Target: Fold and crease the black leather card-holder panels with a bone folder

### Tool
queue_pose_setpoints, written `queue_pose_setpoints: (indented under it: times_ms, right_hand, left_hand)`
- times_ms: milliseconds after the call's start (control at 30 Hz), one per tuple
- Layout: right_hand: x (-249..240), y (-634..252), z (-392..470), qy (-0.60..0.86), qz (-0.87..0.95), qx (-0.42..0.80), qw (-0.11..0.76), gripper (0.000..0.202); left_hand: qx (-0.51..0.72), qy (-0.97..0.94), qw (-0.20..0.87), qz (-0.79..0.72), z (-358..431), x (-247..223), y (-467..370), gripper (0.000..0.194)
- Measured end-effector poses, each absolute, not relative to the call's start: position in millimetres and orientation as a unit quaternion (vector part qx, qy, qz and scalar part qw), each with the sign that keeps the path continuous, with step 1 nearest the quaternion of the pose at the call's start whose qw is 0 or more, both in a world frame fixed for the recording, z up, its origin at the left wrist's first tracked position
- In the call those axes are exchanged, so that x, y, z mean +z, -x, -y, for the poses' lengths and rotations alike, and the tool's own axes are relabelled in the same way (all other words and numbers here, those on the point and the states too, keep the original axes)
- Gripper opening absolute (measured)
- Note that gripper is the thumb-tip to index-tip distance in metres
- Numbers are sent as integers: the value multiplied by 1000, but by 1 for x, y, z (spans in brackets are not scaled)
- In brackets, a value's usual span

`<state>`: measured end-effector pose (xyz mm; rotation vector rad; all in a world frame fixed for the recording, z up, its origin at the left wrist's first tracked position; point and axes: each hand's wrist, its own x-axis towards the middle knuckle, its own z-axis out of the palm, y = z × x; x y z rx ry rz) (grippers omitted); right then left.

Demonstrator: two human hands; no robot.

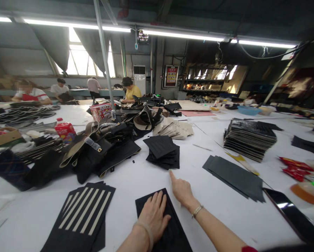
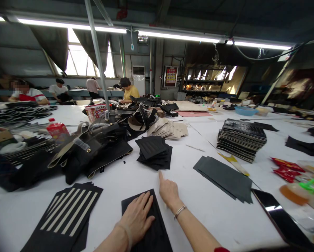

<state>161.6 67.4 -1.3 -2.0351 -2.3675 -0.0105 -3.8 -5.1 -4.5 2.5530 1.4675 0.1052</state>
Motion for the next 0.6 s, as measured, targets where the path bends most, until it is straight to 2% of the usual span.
queue_pose_setpoints:
  times_ms: [100,167,200,300,367,433,600]
  right_hand:
    - [8,-187,-51,694,719,6,30,49]
    - [12,-201,-27,702,710,23,52,47]
    - [12,-206,-12,701,709,38,71,47]
    - [2,-212,31,682,712,93,140,47]
    - [-8,-211,52,669,715,116,167,47]
    - [-16,-206,63,659,720,129,174,48]
    - [-16,-183,47,669,722,114,135,51]
  left_hand:
    - [-29,-808,51,-586,5,20,2,44]
    - [-44,-788,50,-612,6,34,6,30]
    - [-42,-785,51,-616,8,38,9,29]
    - [-2,-824,55,-564,20,27,20,37]
    - [43,-895,87,-436,29,5,24,60]
    - [62,-917,110,-378,33,-17,24,62]
    - [90,-861,116,-487,17,-31,13,55]
